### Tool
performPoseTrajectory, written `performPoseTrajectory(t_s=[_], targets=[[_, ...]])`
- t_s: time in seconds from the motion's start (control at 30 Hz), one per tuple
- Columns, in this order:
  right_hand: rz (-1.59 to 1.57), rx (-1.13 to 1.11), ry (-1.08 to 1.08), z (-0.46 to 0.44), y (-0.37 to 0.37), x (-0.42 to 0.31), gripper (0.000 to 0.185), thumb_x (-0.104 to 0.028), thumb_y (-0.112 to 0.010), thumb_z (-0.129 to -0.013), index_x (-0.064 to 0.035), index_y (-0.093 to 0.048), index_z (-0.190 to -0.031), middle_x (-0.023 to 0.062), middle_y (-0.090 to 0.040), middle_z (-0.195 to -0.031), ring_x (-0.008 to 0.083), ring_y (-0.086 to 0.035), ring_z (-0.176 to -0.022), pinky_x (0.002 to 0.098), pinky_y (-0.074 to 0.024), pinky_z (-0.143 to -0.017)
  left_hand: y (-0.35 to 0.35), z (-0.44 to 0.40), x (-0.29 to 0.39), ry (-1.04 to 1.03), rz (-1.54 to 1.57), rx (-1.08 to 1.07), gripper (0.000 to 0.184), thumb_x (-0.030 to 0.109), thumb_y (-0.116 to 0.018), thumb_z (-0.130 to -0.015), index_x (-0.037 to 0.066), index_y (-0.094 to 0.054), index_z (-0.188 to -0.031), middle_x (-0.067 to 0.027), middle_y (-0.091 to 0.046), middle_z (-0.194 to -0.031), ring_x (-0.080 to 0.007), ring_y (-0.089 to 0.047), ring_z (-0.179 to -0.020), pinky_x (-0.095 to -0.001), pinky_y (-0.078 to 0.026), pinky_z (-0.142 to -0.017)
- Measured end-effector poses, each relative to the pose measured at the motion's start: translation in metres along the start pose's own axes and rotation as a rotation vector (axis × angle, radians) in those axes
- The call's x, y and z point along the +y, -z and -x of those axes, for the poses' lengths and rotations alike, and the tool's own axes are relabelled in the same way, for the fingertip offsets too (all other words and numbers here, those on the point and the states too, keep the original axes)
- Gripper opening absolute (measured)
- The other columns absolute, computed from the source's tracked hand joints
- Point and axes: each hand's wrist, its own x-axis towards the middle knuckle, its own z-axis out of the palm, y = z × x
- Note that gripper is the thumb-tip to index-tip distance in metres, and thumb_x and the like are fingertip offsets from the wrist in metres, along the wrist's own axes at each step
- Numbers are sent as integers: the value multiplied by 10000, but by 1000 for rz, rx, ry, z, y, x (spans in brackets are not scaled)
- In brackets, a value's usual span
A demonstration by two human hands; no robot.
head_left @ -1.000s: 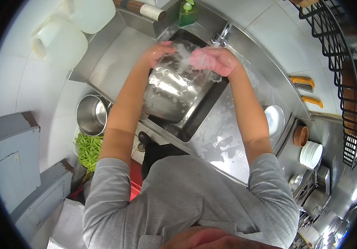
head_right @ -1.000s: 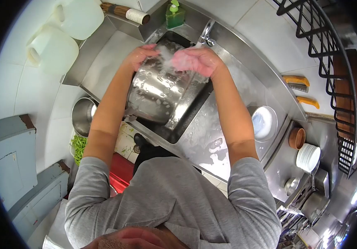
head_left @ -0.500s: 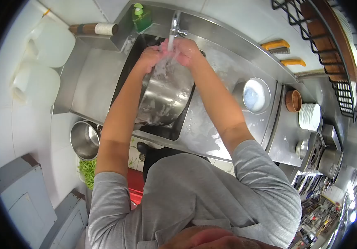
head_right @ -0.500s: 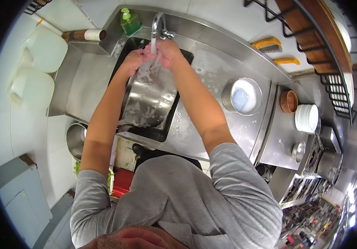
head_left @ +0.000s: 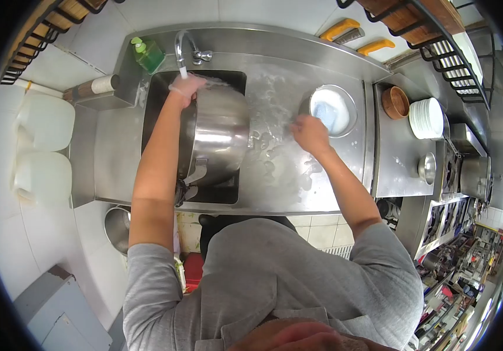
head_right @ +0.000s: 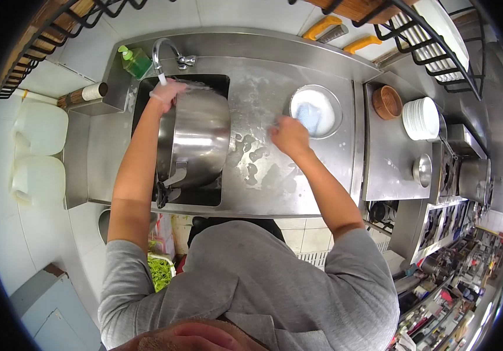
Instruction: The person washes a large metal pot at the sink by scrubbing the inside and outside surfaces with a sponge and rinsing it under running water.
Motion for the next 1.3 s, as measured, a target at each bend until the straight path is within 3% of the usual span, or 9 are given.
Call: performPoseTrajectory(t_s=[0.1,0.27,0.5,0.6,0.8,0.83,0.93,1.07,1.3], targets=[[144,-15,-99,9,7,18,255,-292,-658,-891,-93,-720,-1037,213,-724,-918,424,-701,-892,512,-566,-801,-14,2,6,15,105,16,184,158,-767,-828,70,-609,-861,-31,-546,-705,-151,-522,-590,-343,-390,-493],[-2,444,-85,-7,-10,42,198,-236,-697,-891,-91,-734,-1021,169,-738,-870,357,-725,-844,448,-578,-748,-8,19,45,156,22,-89,251,211,-720,-898,33,-604,-1032,-92,-635,-831,-219,-601,-677,-375,-480,-545],[-717,-542,331,81,-25,-122,279,-262,-782,-892,-40,-750,-1058,101,-748,-909,161,-685,-796,306,-552,-729,49,40,47,160,-197,-426,270,292,-665,-958,23,-640,-973,-122,-690,-864,-189,-671,-709,-327,-584,-598],[-829,-650,337,113,-56,-183,362,-283,-783,-891,4,-726,-1102,109,-752,-977,176,-694,-861,322,-554,-788,59,26,29,81,-105,-605,308,277,-673,-938,-10,-649,-1047,-142,-702,-904,-218,-696,-770,-350,-604,-673],[-698,-768,141,149,-95,-250,378,-301,-759,-920,-3,-714,-1147,81,-737,-993,159,-665,-894,305,-529,-816,51,40,14,67,3,-544,333,238,-630,-975,-48,-610,-1146,-195,-692,-990,-313,-714,-895,-428,-606,-784],[-981,-826,57,156,-110,-254,444,-372,-744,-931,10,-702,-1153,84,-709,-978,130,-633,-928,301,-507,-840,51,40,10,60,49,-544,326,236,-624,-981,-43,-606,-1149,-192,-692,-984,-313,-714,-900,-430,-603,-792],[-1473,-602,-115,162,-128,-283,385,-342,-711,-965,-17,-702,-1170,28,-688,-950,96,-593,-930,280,-476,-875,55,39,9,75,115,-588,314,228,-622,-987,-38,-595,-1150,-180,-691,-964,-314,-714,-922,-435,-596,-797],[-1534,-317,-111,155,-139,-307,244,-283,-681,-989,-43,-695,-1030,27,-684,-948,89,-584,-922,276,-458,-885,75,49,8,31,57,-565,385,296,-580,-1022,-49,-587,-1191,-222,-684,-1117,-318,-704,-990,-429,-582,-840],[-1444,156,-363,91,-51,-330,211,-235,-702,-955,-64,-641,-846,15,-609,-712,119,-541,-648,283,-425,-638,142,50,-16,39,-60,-394,488,380,-544,-1042,-55,-551,-1262,-232,-642,-1224,-306,-680,-1058,-433,-573,-891]])
